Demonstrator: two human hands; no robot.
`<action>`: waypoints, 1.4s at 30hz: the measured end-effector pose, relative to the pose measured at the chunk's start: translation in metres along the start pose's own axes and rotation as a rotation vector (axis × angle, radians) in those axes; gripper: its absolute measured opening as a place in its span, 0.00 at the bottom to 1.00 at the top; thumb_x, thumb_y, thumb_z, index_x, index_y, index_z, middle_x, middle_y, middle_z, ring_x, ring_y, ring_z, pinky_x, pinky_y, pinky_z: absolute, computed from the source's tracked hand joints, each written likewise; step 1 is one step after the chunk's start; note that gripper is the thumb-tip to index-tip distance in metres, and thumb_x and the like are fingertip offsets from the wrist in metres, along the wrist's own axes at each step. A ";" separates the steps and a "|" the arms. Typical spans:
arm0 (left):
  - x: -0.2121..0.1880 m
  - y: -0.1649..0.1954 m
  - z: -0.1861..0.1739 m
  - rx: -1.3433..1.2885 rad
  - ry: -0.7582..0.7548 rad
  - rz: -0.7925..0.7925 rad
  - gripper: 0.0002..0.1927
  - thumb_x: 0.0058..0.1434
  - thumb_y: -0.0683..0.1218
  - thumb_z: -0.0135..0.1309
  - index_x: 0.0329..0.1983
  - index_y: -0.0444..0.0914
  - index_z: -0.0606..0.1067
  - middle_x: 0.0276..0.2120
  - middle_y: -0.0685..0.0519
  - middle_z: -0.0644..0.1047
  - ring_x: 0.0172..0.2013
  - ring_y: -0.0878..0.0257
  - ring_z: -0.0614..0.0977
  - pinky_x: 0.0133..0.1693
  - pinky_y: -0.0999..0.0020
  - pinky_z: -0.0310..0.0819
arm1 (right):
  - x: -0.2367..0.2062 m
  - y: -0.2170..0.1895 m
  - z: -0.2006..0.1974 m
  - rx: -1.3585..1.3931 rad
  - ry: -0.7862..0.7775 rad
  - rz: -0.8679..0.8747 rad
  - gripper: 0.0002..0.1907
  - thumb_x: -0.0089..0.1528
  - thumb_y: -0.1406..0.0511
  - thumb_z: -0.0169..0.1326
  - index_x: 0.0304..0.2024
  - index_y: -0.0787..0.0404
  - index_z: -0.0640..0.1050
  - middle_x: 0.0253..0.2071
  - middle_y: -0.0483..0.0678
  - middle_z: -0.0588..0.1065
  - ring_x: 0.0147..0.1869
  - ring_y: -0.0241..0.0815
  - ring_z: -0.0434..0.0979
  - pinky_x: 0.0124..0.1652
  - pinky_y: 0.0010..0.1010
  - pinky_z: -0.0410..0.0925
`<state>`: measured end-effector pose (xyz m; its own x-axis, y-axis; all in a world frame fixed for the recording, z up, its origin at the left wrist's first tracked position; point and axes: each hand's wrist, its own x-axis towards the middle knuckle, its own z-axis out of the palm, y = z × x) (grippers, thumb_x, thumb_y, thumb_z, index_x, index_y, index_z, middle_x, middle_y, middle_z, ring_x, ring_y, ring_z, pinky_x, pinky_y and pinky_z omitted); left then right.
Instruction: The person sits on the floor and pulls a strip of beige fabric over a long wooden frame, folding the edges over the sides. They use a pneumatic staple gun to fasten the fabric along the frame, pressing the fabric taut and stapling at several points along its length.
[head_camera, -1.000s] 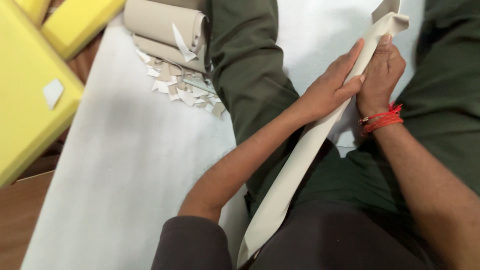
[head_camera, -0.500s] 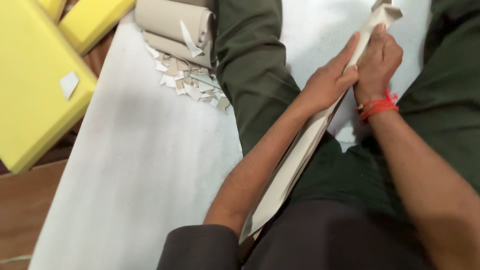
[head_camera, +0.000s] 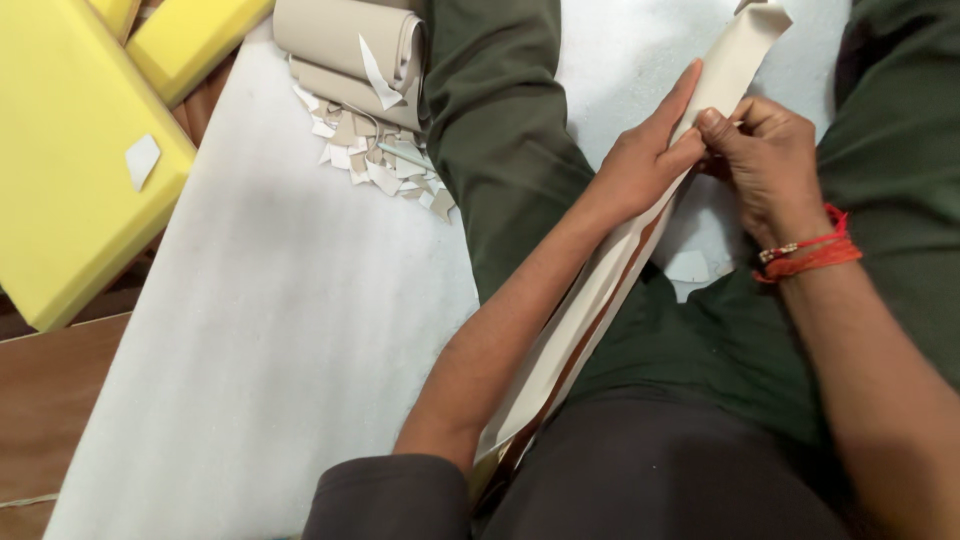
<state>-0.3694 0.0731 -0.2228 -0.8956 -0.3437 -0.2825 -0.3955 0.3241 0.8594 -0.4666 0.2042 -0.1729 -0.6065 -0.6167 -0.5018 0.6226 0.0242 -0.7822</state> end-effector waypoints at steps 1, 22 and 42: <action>0.001 0.000 -0.001 0.009 0.001 -0.011 0.42 0.67 0.57 0.50 0.80 0.48 0.46 0.58 0.37 0.77 0.57 0.43 0.81 0.57 0.57 0.75 | 0.003 0.004 -0.002 0.054 0.010 0.017 0.09 0.70 0.64 0.62 0.38 0.62 0.78 0.34 0.44 0.78 0.33 0.32 0.77 0.37 0.24 0.74; -0.015 0.123 0.050 -0.508 -0.460 0.053 0.33 0.66 0.50 0.51 0.73 0.35 0.63 0.60 0.44 0.75 0.60 0.57 0.75 0.61 0.63 0.67 | -0.197 -0.039 -0.235 -1.646 0.668 -0.679 0.38 0.49 0.56 0.67 0.54 0.71 0.70 0.45 0.61 0.72 0.47 0.61 0.75 0.50 0.47 0.70; -0.037 0.154 0.041 -0.122 -0.486 0.005 0.41 0.66 0.55 0.43 0.82 0.55 0.44 0.37 0.37 0.82 0.39 0.45 0.85 0.49 0.58 0.77 | -0.239 -0.048 -0.237 -1.080 -0.042 -0.045 0.21 0.46 0.66 0.71 0.41 0.57 0.80 0.36 0.48 0.81 0.39 0.41 0.82 0.40 0.36 0.76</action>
<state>-0.4053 0.1715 -0.0977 -0.9002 0.1174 -0.4193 -0.3902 0.2094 0.8966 -0.4688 0.5367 -0.1031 -0.5875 -0.6606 -0.4673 -0.1777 0.6687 -0.7220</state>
